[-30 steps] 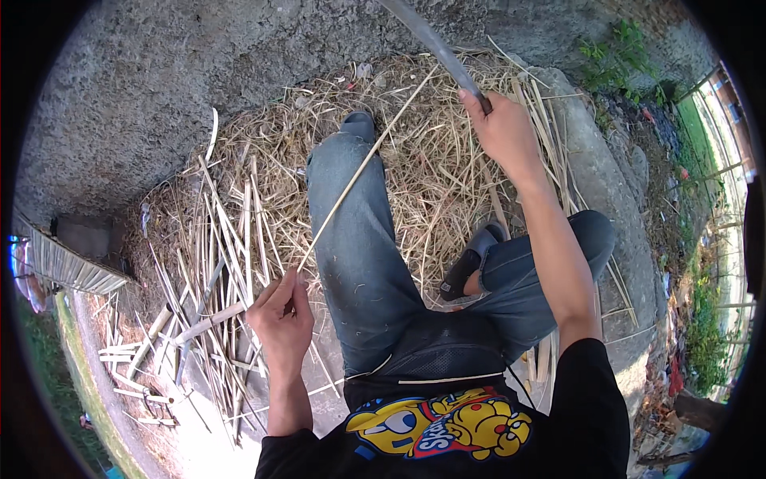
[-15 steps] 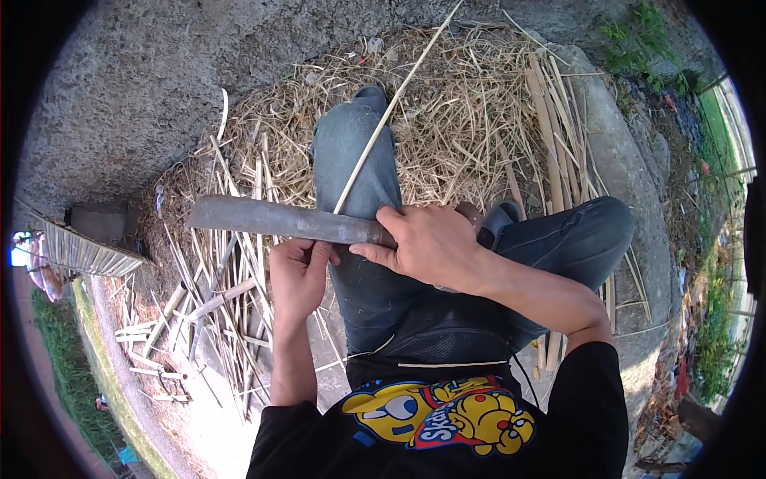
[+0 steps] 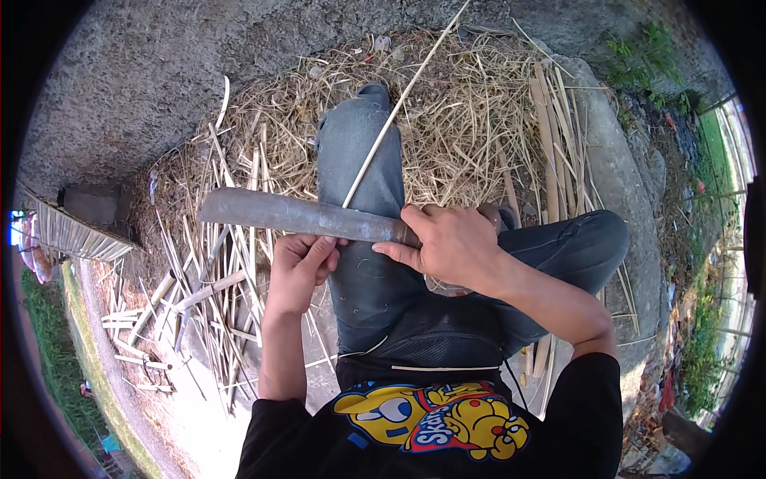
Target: The person strips bark from a bamboo stalk using a large blade while seated outdoors. The person holds the blade against the stalk and pulls the stalk through to shave off thin strips, repeating this action along the length of the material.
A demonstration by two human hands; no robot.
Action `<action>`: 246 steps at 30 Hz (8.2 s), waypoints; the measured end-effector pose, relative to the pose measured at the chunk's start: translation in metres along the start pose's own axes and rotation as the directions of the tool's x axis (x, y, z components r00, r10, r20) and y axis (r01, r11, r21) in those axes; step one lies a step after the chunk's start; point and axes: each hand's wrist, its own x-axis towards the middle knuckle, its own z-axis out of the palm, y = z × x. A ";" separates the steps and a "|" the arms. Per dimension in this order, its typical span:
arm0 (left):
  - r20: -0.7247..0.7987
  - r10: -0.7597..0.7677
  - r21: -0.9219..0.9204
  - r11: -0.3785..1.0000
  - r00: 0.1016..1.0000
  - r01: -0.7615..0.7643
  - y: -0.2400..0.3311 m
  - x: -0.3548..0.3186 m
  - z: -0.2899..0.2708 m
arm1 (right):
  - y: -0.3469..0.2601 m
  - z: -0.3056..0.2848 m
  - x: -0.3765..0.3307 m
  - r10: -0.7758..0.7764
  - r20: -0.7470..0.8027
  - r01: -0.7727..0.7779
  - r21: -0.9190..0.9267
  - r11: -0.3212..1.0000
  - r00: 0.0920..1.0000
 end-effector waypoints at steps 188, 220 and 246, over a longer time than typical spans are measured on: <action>-0.143 0.330 0.451 0.861 0.933 -0.235 -0.011 -0.032 0.011 | 0.055 -0.028 0.038 0.061 -0.218 -0.093 -0.138 0.986 0.974; 0.022 0.093 0.031 0.995 0.995 -0.093 -0.005 -0.006 0.010 | -0.004 0.005 -0.003 0.022 0.000 -0.022 0.095 0.995 1.000; -0.018 0.115 -0.055 0.992 0.993 -0.116 -0.005 -0.009 0.017 | 0.028 -0.016 0.035 0.000 -0.128 -0.010 -0.072 0.997 0.992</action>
